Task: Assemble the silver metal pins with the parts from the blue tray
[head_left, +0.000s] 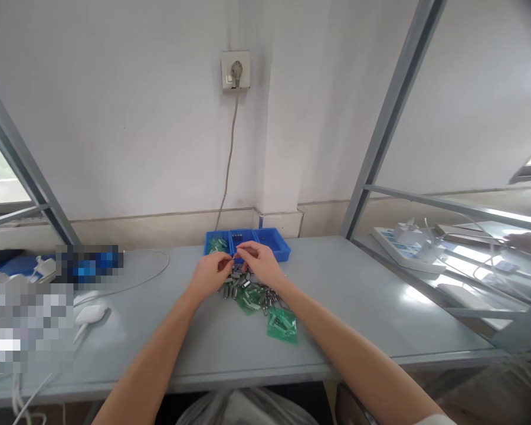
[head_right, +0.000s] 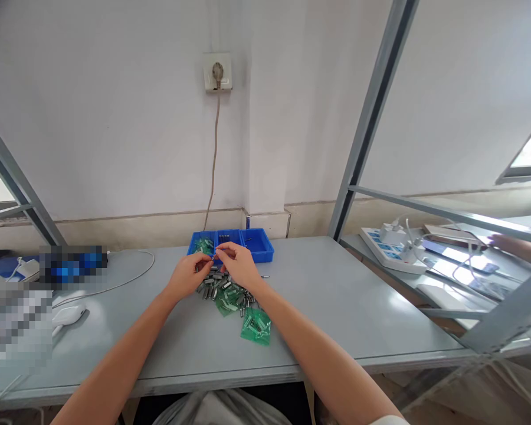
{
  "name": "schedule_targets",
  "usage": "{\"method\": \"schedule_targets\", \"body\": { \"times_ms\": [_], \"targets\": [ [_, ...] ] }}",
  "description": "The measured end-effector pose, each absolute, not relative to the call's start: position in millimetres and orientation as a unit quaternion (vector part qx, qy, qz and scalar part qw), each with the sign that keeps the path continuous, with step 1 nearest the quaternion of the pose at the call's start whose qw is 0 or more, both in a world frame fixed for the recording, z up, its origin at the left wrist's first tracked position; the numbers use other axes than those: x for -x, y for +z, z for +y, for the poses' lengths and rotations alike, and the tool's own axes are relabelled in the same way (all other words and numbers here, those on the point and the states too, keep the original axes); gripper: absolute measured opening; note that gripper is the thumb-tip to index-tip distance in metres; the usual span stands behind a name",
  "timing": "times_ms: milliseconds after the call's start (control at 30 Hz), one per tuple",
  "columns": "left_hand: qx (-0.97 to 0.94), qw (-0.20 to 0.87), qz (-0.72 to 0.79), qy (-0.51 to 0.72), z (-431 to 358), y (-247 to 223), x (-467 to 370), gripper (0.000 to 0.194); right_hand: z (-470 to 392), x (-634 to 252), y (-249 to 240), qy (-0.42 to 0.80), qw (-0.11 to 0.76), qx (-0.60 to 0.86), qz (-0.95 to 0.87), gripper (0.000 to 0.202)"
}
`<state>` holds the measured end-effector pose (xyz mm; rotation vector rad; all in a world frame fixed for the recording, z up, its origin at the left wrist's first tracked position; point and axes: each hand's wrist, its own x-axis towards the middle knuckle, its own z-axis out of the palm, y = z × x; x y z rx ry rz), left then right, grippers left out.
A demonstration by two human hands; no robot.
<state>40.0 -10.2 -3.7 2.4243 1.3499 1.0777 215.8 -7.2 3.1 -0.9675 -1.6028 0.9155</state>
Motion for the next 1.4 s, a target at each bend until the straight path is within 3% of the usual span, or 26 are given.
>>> {"method": "schedule_targets", "body": {
  "times_ms": [200, 533, 1000, 1200, 1400],
  "targets": [
    [-0.808, 0.062, 0.448, 0.378, -7.0, -4.5, -39.0, 0.021, -2.0, -216.7, 0.6, 0.351, 0.492, 0.437, -0.667, 0.037],
    [-0.799, 0.064, 0.456, 0.387, -10.4, -3.5, -39.8, 0.019, -8.5, -217.7, 7.3, 0.367, 0.491, 0.424, -0.667, 0.03],
    [-0.792, 0.059, 0.454, 0.405, -13.7, -5.0, -41.7, 0.02, -4.2, -249.6, 20.1, 0.643, 0.527, 0.143, -0.538, 0.02],
    [-0.797, 0.057, 0.449, 0.399, -12.8, -5.1, -41.6, 0.021, -7.9, -252.4, 25.7, 0.692, 0.537, 0.07, -0.478, 0.023],
    [-0.809, 0.067, 0.444, 0.38, -14.0, -4.4, -43.6, 0.021, -4.6, -257.1, 27.4, 0.702, 0.54, 0.088, -0.455, 0.023]
  ]
}}
